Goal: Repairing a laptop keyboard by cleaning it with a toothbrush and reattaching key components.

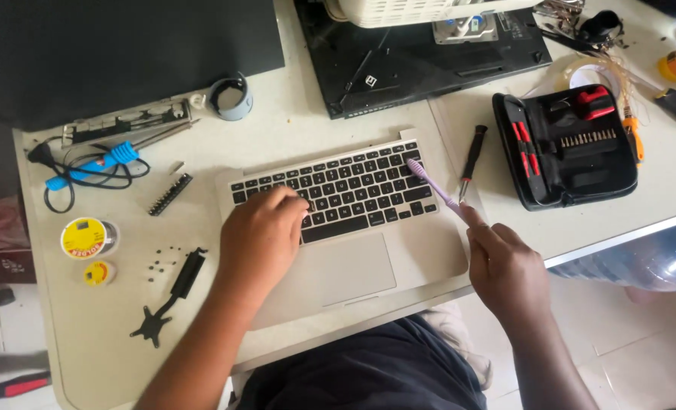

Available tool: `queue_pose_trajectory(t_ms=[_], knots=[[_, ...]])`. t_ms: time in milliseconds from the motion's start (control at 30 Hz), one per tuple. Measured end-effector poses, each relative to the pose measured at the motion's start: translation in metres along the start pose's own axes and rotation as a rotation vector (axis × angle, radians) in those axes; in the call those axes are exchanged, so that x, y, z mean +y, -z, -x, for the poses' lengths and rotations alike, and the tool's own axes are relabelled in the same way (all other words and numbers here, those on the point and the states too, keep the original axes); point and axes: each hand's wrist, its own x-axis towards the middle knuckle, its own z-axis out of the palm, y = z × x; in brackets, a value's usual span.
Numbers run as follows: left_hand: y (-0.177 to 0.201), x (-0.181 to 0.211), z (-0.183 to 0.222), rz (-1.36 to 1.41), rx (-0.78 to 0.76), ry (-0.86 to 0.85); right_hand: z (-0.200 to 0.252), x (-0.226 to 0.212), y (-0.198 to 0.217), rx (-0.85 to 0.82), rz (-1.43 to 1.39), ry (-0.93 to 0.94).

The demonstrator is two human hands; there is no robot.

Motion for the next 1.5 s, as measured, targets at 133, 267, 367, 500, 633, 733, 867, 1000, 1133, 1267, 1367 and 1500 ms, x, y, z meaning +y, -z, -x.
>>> queue_pose_trajectory(t_ms=[133,267,367,500,633,733,867,1000,1133,1267,1367,1500], knots=[[0.035,0.001,-0.017,0.085,-0.24,0.046,-0.001,0.009,-0.002,-0.007,0.017,0.027],[0.041,0.001,-0.022,0.11,-0.289,-0.013,-0.002,0.005,0.002,0.023,0.062,0.039],[0.029,0.0,-0.026,0.067,-0.192,-0.075,0.001,-0.004,-0.002,-0.02,0.021,0.089],[0.018,0.001,-0.021,-0.106,-0.146,-0.117,-0.006,0.004,0.008,-0.012,0.042,0.068],[0.024,0.001,-0.028,0.129,-0.284,0.005,-0.007,0.014,0.017,-0.142,-0.006,0.054],[0.044,-0.003,-0.047,0.248,-0.313,0.152,0.0,0.008,0.015,-0.152,-0.058,0.05],[0.029,-0.028,-0.09,0.082,-0.133,0.246,0.004,0.001,0.013,-0.178,-0.097,-0.013],[-0.005,-0.048,-0.125,0.098,-0.201,0.325,0.009,0.003,0.013,-0.153,-0.088,0.017],[-0.039,-0.066,-0.132,0.007,-0.234,0.338,0.015,0.0,0.013,-0.207,-0.12,-0.05],[-0.017,-0.053,-0.103,-0.052,-0.075,0.222,0.007,0.003,0.013,-0.183,-0.147,-0.009],[0.023,-0.02,-0.06,-0.024,0.083,0.163,0.01,0.011,0.002,-0.087,-0.049,0.044],[0.043,0.015,0.01,0.14,-0.019,0.103,0.022,0.014,-0.009,-0.208,0.086,0.108]])
